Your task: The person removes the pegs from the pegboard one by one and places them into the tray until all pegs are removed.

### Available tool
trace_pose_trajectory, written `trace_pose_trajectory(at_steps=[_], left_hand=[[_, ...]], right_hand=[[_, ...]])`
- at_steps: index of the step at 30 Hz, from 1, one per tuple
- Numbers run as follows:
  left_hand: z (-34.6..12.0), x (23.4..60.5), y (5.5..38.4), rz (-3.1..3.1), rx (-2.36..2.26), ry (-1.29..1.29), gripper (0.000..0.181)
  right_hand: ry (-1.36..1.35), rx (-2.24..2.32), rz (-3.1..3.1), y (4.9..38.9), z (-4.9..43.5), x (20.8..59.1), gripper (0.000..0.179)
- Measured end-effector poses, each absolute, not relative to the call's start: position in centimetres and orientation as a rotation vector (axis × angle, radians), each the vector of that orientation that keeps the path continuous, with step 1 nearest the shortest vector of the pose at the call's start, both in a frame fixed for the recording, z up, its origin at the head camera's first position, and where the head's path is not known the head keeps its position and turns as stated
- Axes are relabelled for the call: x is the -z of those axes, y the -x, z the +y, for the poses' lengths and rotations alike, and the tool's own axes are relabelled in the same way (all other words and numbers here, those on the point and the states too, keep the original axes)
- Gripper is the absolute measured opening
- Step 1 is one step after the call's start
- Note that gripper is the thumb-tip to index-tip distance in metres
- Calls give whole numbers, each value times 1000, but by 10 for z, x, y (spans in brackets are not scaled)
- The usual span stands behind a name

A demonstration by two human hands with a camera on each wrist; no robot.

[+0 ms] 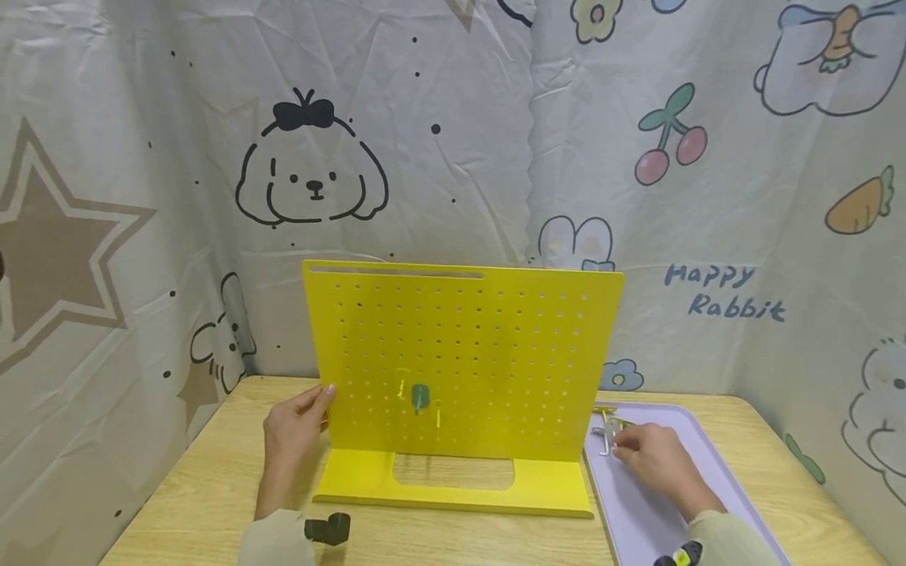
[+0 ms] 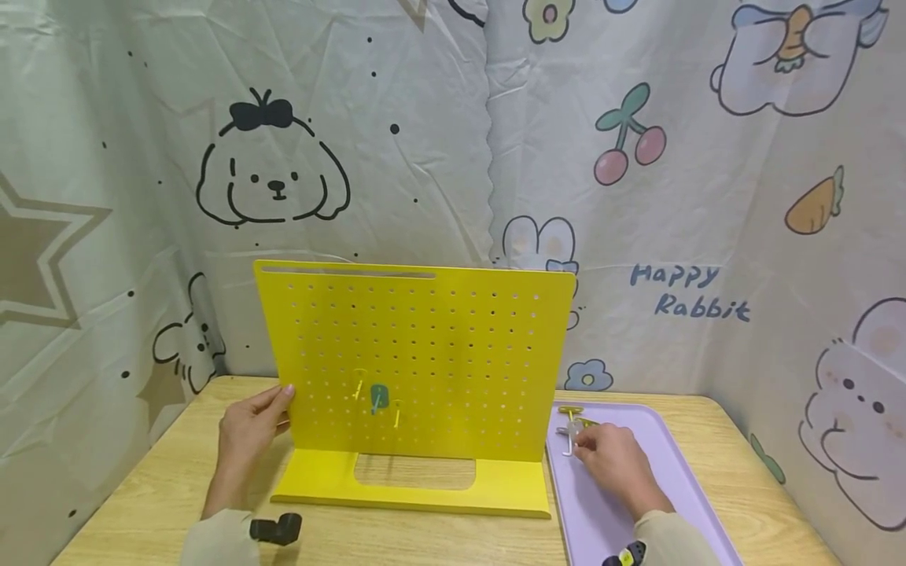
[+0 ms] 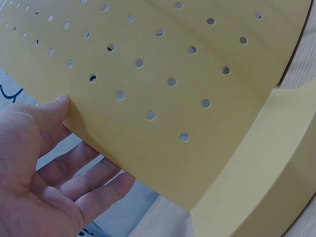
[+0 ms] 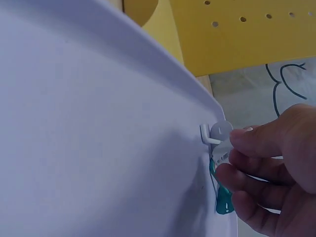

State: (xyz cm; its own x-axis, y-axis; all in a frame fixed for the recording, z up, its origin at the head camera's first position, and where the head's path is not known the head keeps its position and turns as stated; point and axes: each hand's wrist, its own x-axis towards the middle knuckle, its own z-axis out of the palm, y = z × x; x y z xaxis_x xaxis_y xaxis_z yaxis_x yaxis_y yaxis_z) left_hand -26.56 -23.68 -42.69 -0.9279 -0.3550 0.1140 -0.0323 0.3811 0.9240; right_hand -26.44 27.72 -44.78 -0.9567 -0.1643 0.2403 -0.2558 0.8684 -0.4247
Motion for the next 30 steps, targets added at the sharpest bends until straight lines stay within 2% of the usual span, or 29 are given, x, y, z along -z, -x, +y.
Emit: trace_pose_trajectory(at_steps=[13,21,30], left_hand=[[-237,427,266,-2355,1580,-354,64],[-237,425,266,-2355,1562,-338,65],[-237,426,266,-2372,1540,-346,64]], right_hand=[[-203,-622,-2955,268,273,448,19],[-290,-735,-2794,253,262,435,18],[-269,-914,-2678,233,238,418,16]])
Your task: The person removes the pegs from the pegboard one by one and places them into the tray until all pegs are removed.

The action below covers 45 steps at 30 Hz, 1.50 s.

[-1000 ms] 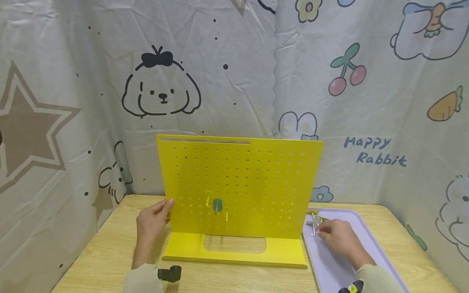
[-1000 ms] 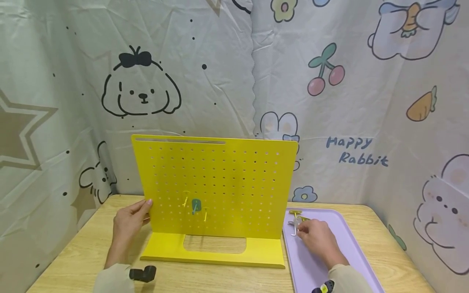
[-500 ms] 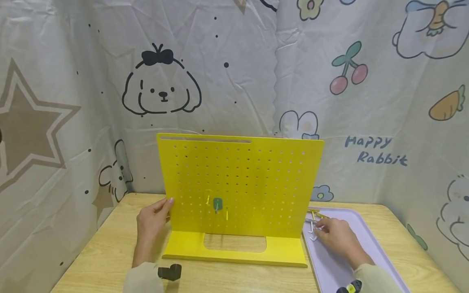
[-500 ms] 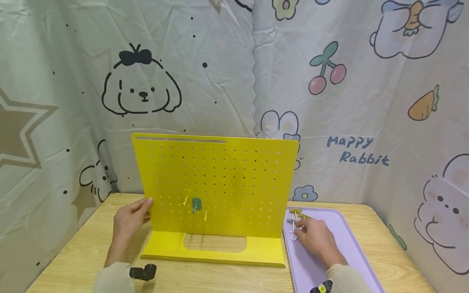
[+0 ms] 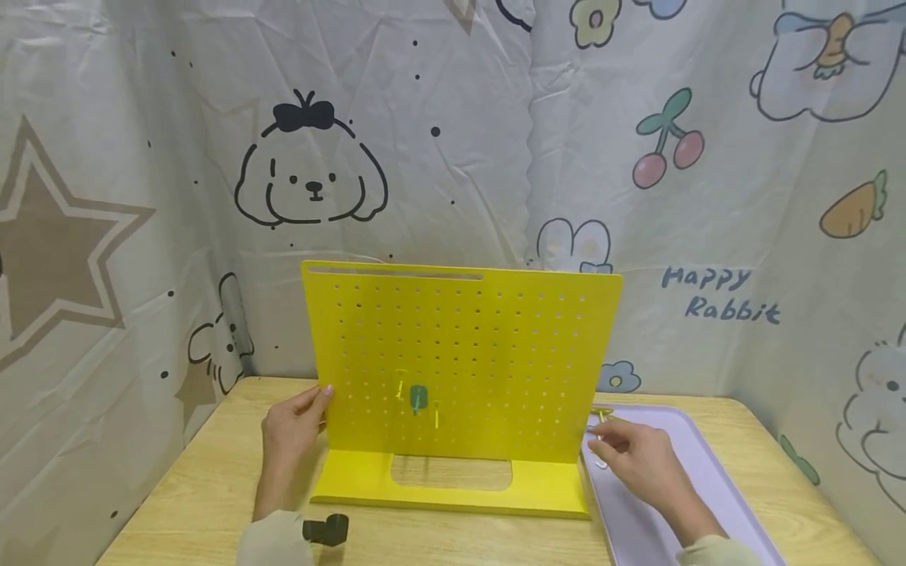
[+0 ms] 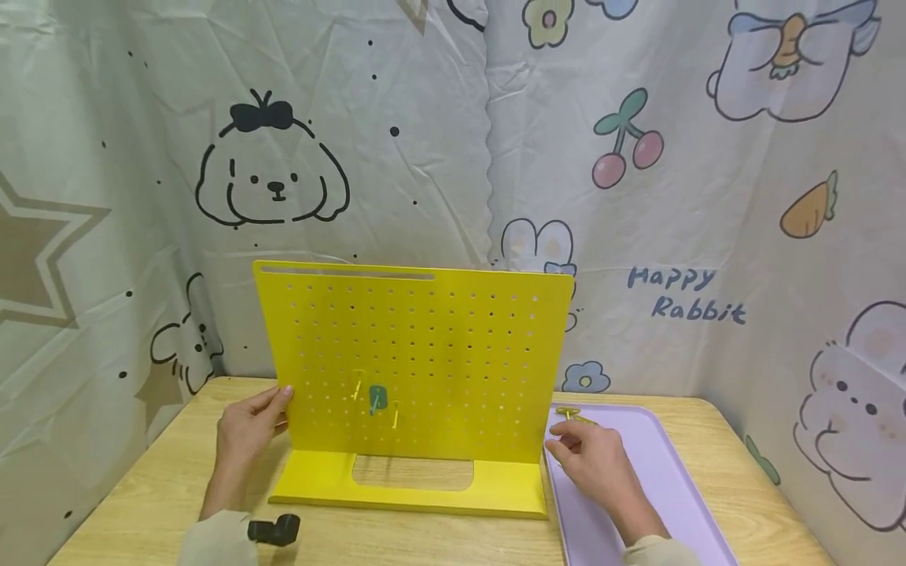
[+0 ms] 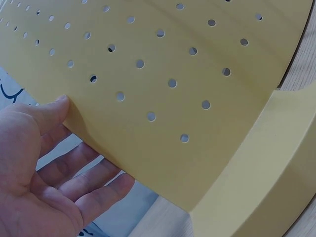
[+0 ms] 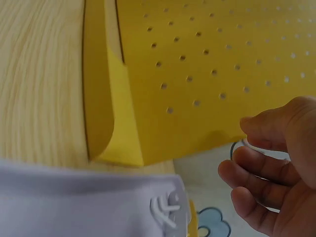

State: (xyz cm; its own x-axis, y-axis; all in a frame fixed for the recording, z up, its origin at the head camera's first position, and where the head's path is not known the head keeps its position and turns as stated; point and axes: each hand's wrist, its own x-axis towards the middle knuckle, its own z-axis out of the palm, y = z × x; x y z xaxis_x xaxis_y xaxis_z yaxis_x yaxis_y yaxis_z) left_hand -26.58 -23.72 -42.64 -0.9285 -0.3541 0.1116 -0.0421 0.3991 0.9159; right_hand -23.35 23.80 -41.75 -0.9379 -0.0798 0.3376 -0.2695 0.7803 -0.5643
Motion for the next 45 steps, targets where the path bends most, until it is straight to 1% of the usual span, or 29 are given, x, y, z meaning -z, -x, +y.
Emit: trace_pose_trajectory(at_steps=[8,18,26,38,45], left_hand=[[-237,427,265,-2363,1563,-348,63],[-237,427,265,-2355,1564,-337,61],[-237,427,265,-2354,1568,-340,63],[-237,427,266,-2341,1566,-321,61],[-237,428,266,-2352,1541,-322,62]], right_hand=[[-361,-1008,-2552,224,212,408,14],[-451,-1196,-2529,224,179,405,14],[-571,-1386,-2502,228,156,411,18],[-611,-1490,-2530,237,118,416,21],[-649,-1689,-2487,245,97,423,23]])
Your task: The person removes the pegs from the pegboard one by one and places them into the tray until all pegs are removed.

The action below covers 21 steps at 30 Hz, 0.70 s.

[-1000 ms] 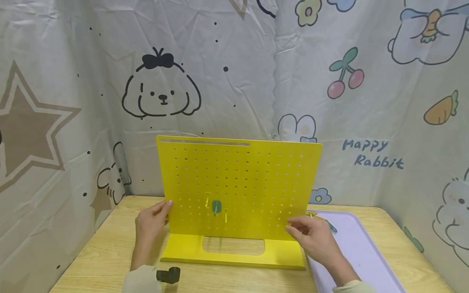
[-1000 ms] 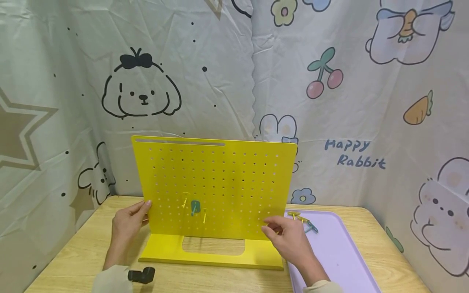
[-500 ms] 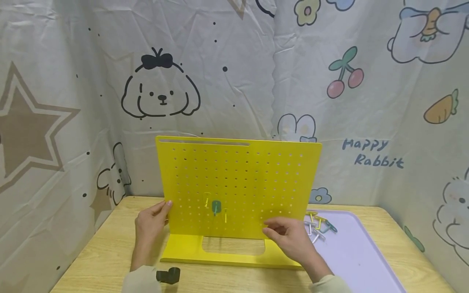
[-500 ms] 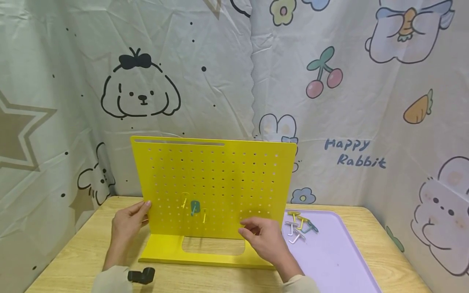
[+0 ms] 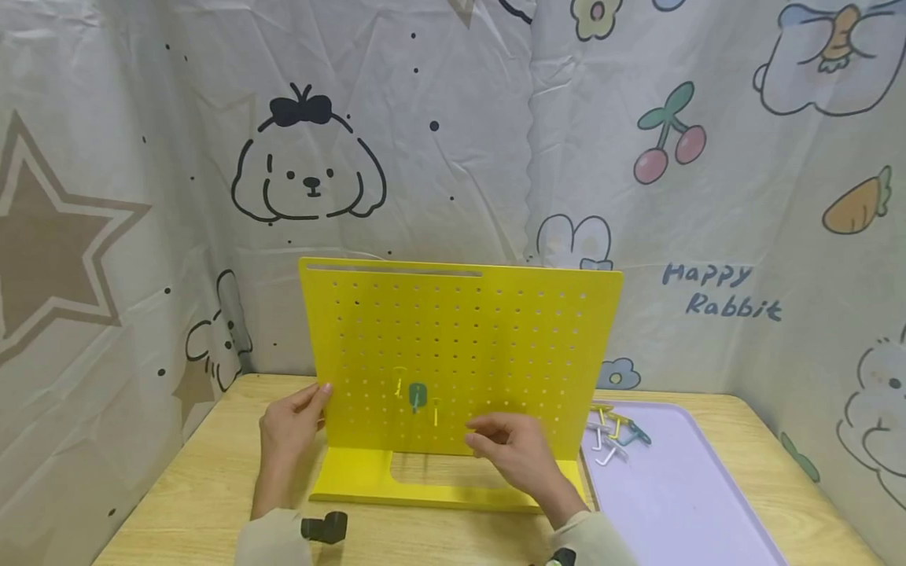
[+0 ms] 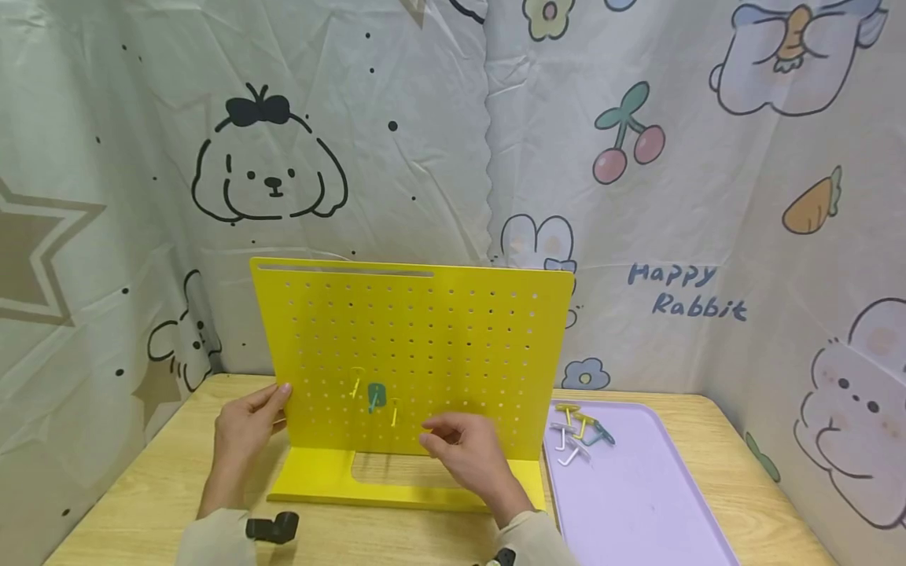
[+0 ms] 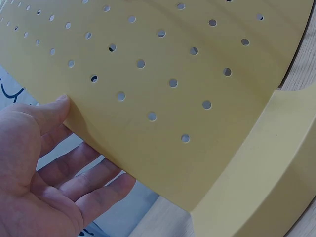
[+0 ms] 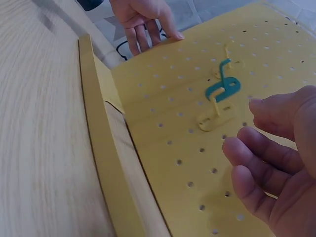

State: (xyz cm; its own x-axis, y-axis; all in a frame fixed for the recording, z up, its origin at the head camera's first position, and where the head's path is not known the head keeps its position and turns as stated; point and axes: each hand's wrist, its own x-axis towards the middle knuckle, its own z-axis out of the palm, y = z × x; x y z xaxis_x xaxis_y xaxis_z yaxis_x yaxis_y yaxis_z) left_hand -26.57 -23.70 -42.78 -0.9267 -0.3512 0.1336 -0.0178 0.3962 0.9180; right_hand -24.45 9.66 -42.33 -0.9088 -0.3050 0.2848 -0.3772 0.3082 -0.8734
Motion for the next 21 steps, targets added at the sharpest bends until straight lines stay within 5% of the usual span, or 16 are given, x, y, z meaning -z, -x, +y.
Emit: trace_pose_trajectory(at_steps=[21], left_hand=[[-238,428,266,-2364,1532,-331,62]], right_hand=[[-732,-1739,-2478,260,52,433,23]])
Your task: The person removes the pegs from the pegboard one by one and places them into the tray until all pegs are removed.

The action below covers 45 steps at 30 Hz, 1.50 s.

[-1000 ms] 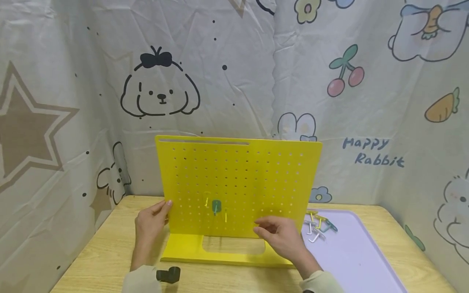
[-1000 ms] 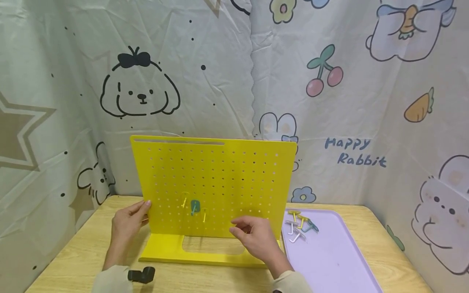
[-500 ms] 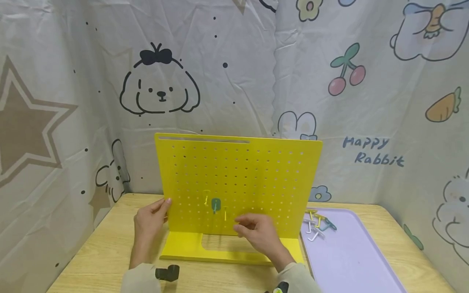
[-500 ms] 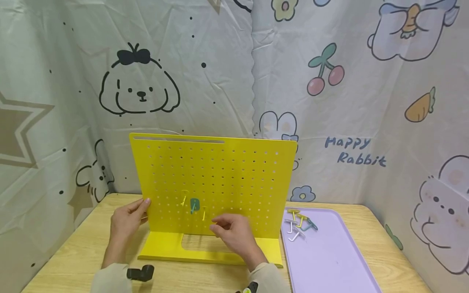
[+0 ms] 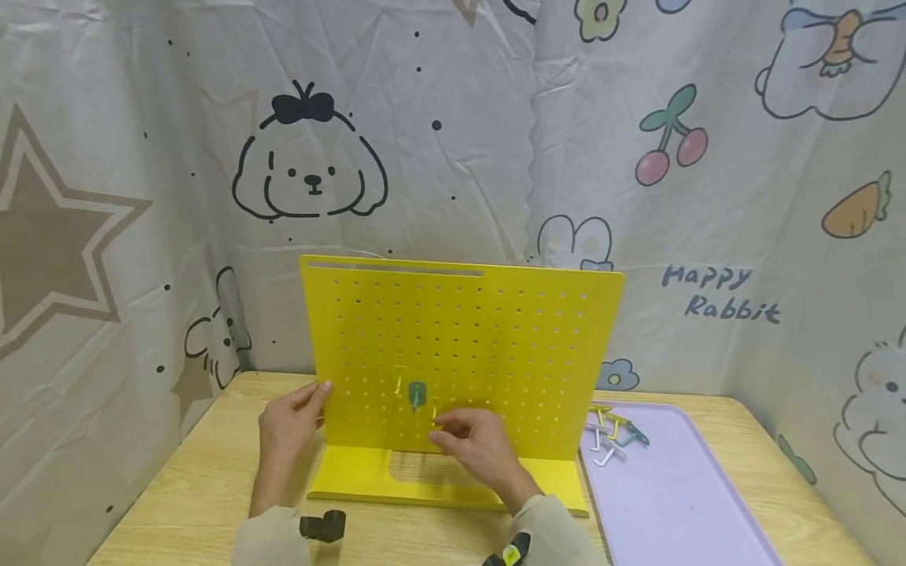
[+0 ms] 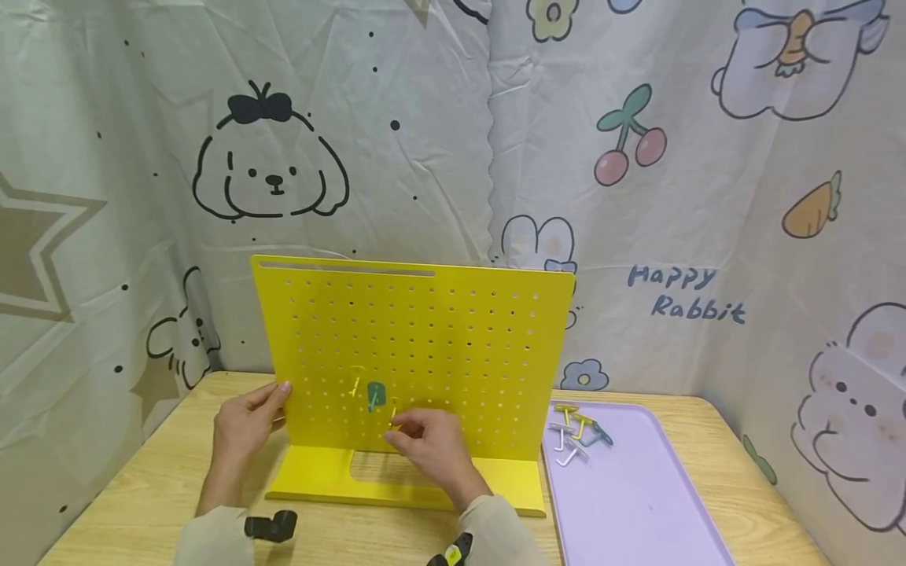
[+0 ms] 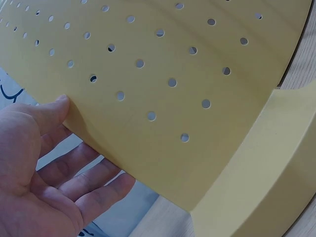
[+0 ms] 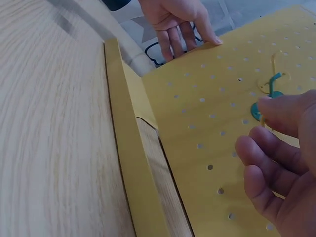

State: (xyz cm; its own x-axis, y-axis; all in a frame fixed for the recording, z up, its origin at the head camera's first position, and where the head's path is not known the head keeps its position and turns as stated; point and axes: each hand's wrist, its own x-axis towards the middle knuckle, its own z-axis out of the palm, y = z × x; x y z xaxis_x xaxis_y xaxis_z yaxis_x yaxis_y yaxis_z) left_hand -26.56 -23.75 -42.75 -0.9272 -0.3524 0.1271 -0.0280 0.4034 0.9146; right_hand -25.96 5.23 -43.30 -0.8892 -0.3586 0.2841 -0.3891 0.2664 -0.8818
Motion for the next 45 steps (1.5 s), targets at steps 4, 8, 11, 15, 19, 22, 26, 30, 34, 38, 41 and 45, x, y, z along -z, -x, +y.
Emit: trace_pose_trajectory(at_steps=[4,8,11,15,19,22,26,30,34,38,41,45], left_hand=[[-238,428,266,-2360,1535,-333,62],[-237,429,266,-2357,1538,-333,62],[-238,429,266,-2356,1534,-334,62],[-238,429,267,-2357,1530,-331,62],[-238,429,267,-2361,1527,-334,61],[-238,428,266,-2362,1525,-337,60],[-237,426,266,-2359,1528,-343,61],[-236,425,265,-2360,1534,-355,60],[-236,425,266,-2356,1545,-359,60],[-236,425,266,-2349,1544,-357,60],[-236,426,266,-2341,1547,-352,60],[-236,426,266,-2343,1547,-347,59]], right_hand=[[-722,-1711,-2474,261,49,435,20],[-707,-1681,-2469,261,50,435,17],[-702,-1658,-2457,261,50,436,15],[-714,-1617,-2436,261,50,437,14],[-728,-1588,-2437,260,50,438,14],[-745,-1574,-2458,257,52,436,15],[-751,-1530,-2521,253,59,432,17],[-732,-1488,-2568,248,71,428,17],[-702,-1454,-2574,243,86,424,16],[-658,-1410,-2560,238,104,420,14],[-617,-1387,-2551,234,120,419,10],[-579,-1396,-2523,230,143,419,8]])
